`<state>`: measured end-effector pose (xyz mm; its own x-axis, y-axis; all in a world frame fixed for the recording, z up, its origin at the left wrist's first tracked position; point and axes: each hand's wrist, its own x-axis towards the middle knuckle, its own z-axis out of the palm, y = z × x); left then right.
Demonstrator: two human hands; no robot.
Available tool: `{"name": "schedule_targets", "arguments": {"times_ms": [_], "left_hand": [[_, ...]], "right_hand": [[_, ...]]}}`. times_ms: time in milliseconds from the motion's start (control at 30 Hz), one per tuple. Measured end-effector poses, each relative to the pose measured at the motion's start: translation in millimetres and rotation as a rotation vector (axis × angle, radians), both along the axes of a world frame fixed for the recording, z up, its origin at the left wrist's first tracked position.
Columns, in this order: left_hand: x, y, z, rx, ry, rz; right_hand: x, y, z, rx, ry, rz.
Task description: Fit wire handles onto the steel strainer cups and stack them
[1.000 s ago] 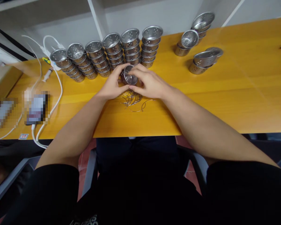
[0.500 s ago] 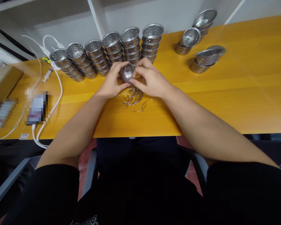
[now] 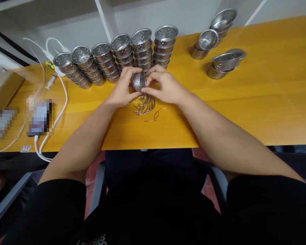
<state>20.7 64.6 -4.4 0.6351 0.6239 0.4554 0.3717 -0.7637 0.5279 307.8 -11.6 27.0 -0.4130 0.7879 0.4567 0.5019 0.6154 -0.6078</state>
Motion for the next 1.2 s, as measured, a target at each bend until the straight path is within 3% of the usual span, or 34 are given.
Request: {"name": "schedule_targets", "arguments": {"times_ms": [567,700,833,1000,1200], "left_hand": [[-1.5,1.0,-0.2,-0.001,0.006,0.004],[-4.0,3.2,-0.8,0.003,0.023,0.004],[-8.2,4.1,-1.7,0.007,0.011,0.076],[-12.5,4.9,0.1,0.011,-0.026,0.172],[-13.7,7.7,0.7,-0.007,-0.075,0.251]], "right_hand": [[2.6,9.7,-10.1,0.016,0.084,-0.055],[0.2,10.0,-7.7,0.023,0.144,-0.014],[0.0,1.5,0.3,-0.074,0.234,0.085],[3.3,-8.3,8.9,-0.078,0.086,0.157],[5.4,-14.6,16.0,-0.056,0.018,0.133]]}}
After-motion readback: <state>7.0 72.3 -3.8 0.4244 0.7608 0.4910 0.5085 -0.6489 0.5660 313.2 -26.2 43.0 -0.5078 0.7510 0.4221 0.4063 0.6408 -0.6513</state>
